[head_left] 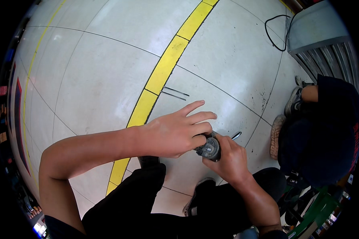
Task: The person sits on the floor and uses a wrench to loosen bolts on a mechanical part. They remove the bolts and disassemble the part into two main sections, revealing internal components.
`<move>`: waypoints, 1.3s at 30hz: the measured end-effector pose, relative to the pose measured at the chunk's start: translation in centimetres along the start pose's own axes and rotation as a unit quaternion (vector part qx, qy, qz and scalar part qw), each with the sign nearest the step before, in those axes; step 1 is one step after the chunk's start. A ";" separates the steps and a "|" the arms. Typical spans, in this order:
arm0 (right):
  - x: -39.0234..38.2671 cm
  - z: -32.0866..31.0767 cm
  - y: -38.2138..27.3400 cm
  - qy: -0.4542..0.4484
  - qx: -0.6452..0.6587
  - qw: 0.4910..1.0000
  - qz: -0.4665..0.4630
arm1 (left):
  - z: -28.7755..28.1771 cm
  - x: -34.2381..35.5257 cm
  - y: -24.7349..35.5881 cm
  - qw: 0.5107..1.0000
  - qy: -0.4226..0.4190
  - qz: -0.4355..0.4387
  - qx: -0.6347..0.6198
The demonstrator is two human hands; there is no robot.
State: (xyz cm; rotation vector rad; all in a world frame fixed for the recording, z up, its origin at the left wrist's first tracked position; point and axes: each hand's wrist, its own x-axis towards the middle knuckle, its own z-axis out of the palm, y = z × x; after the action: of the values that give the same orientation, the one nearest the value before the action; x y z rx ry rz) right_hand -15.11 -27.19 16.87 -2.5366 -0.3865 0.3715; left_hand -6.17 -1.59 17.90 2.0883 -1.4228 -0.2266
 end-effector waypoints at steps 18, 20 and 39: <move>-0.4 0.2 -0.6 -0.015 -0.024 1.000 -0.005 | 1.0 -1.0 -1.0 0.988 0.041 -0.020 -0.150; -0.4 0.0 -0.7 -0.019 -0.028 0.999 -0.006 | 1.2 -1.2 -1.1 0.984 0.027 -0.041 -0.171; 0.3 1.6 -0.1 -0.011 -0.083 0.996 -0.032 | 3.6 -1.7 0.6 0.961 0.019 -0.215 -0.173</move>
State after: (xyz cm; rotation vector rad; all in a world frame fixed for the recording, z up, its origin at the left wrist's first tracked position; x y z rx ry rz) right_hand -15.40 -26.28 15.58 -2.6750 -0.5254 0.3577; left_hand -8.96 -1.52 15.03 2.0616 -0.8157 -0.5621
